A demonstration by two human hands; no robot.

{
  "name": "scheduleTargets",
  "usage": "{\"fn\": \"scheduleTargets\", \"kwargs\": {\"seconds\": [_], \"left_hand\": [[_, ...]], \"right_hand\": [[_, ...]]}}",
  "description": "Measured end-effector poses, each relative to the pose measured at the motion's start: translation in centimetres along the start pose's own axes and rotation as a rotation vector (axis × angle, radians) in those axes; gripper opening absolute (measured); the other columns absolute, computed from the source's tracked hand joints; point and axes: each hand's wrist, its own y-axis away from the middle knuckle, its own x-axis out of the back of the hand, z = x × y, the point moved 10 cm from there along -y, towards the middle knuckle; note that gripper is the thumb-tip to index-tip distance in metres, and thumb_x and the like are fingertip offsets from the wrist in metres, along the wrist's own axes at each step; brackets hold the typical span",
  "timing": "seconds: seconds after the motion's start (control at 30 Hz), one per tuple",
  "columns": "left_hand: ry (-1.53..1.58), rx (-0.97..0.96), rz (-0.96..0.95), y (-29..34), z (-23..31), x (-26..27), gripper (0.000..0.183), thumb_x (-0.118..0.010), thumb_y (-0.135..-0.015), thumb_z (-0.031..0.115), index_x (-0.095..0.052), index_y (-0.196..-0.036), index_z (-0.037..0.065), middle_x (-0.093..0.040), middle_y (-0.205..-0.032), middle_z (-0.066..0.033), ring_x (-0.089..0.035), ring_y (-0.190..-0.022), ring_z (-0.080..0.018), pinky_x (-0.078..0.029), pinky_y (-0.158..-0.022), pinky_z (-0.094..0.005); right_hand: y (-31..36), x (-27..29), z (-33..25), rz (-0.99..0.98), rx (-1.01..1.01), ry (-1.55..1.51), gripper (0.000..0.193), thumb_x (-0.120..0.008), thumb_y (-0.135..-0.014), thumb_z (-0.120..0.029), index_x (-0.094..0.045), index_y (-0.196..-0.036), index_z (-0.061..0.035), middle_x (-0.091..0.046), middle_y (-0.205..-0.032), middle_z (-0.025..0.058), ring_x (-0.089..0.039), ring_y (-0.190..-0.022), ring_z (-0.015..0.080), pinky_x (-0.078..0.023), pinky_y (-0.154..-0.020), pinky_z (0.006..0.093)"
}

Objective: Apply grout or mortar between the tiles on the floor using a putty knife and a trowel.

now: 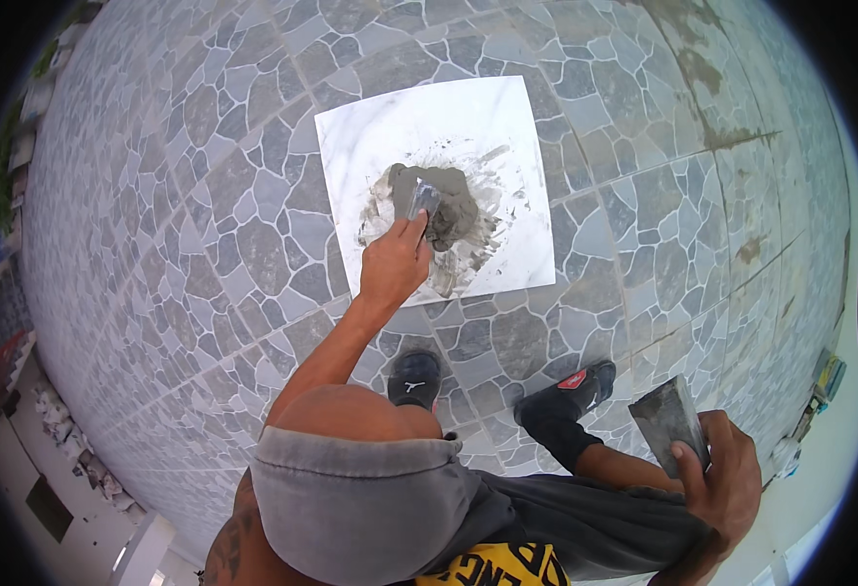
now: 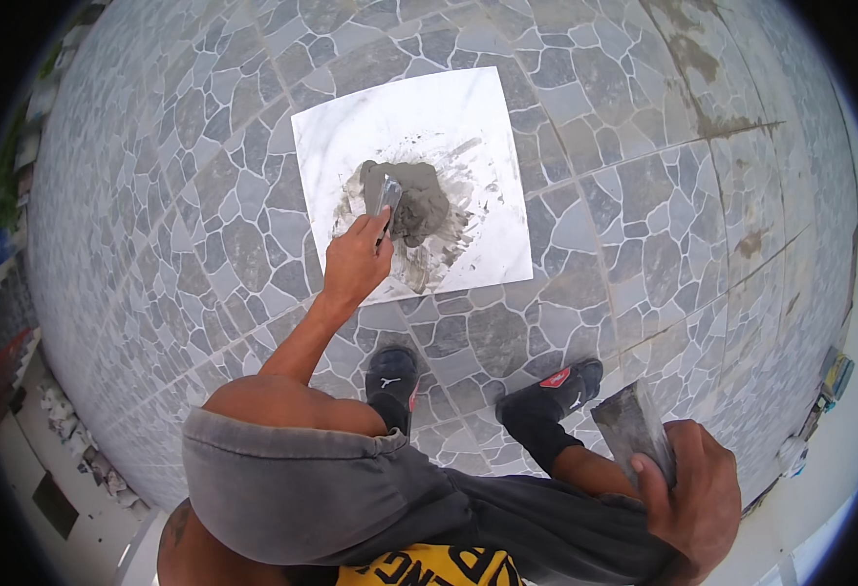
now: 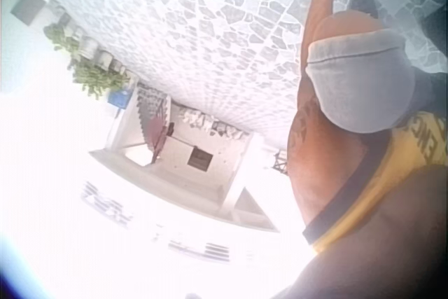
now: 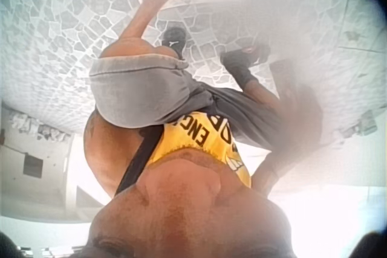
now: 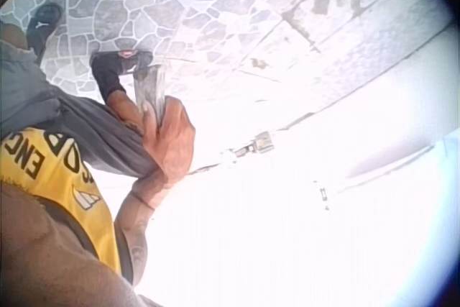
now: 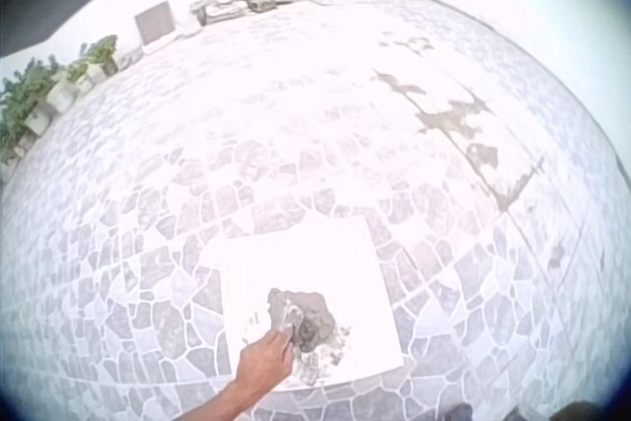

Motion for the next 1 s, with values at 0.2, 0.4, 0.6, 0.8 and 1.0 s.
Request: {"fn": "scheduleTargets", "kwargs": {"seconds": [0.2, 0.4, 0.6, 0.8, 1.0], "left_hand": [[0.365, 0.324, 0.117, -0.3, -6.7, 3.6, 0.027, -0.058, -0.086, 0.007, -0.063, -0.110, -0.004, -0.062, -0.073, -0.0150, -0.053, -0.056, -0.0179, -0.043, -0.056, -0.0322], [0.714, 0.324, 0.128, -4.5, -15.1, 3.6, 0.031, -0.056, -0.091, 0.007, -0.059, -0.119, -0.004, -0.059, -0.080, 0.0034, -0.045, -0.067, -0.0040, -0.036, -0.060, -0.0212], [0.702, 0.319, -0.144, -8.7, -19.3, -0.5, 0.033, -0.056, -0.091, 0.008, -0.057, -0.123, -0.003, -0.062, -0.090, 0.0017, -0.049, -0.075, -0.0039, -0.040, -0.066, -0.0210], [0.688, 0.220, -0.389, -10.6, -15.2, -5.1, 0.035, -0.058, -0.091, 0.010, -0.057, -0.124, -0.003, -0.064, -0.102, -0.0014, -0.055, -0.090, -0.0076, -0.044, -0.083, -0.0236], [0.664, 0.217, -0.340, -10.0, -14.1, -5.0, 0.036, -0.057, -0.092, 0.010, -0.056, -0.125, -0.004, -0.064, -0.105, -0.0027, -0.054, -0.093, -0.0085, -0.042, -0.087, -0.0241]], "right_hand": [[-0.5, -1.1, 0.9, -0.084, -0.045, -0.014, 0.026, -0.067, -0.083, -0.021, -0.057, -0.102, -0.0055, -0.061, -0.088, 0.0125, -0.055, -0.083, 0.0354, -0.045, -0.073, 0.0415], [-0.2, -1.7, 1.6, -0.123, -0.017, -0.051, 0.028, -0.068, -0.082, -0.019, -0.057, -0.103, -0.0047, -0.060, -0.088, 0.0127, -0.055, -0.082, 0.0347, -0.045, -0.073, 0.0404], [0.9, -1.6, 1.8, -0.027, 0.017, -0.021, 0.029, -0.068, -0.081, -0.019, -0.057, -0.103, -0.0038, -0.060, -0.089, 0.0127, -0.055, -0.082, 0.0341, -0.045, -0.073, 0.0397], [1.6, -0.8, 3.2, 0.008, -0.017, 0.017, 0.031, -0.068, -0.082, -0.019, -0.057, -0.105, -0.0036, -0.060, -0.090, 0.0134, -0.055, -0.082, 0.0347, -0.045, -0.073, 0.0400], [1.4, -1.2, 4.0, 0.013, -0.031, 0.007, 0.029, -0.068, -0.082, -0.019, -0.057, -0.104, -0.0035, -0.060, -0.089, 0.0140, -0.054, -0.082, 0.0353, -0.044, -0.073, 0.0402]]}}
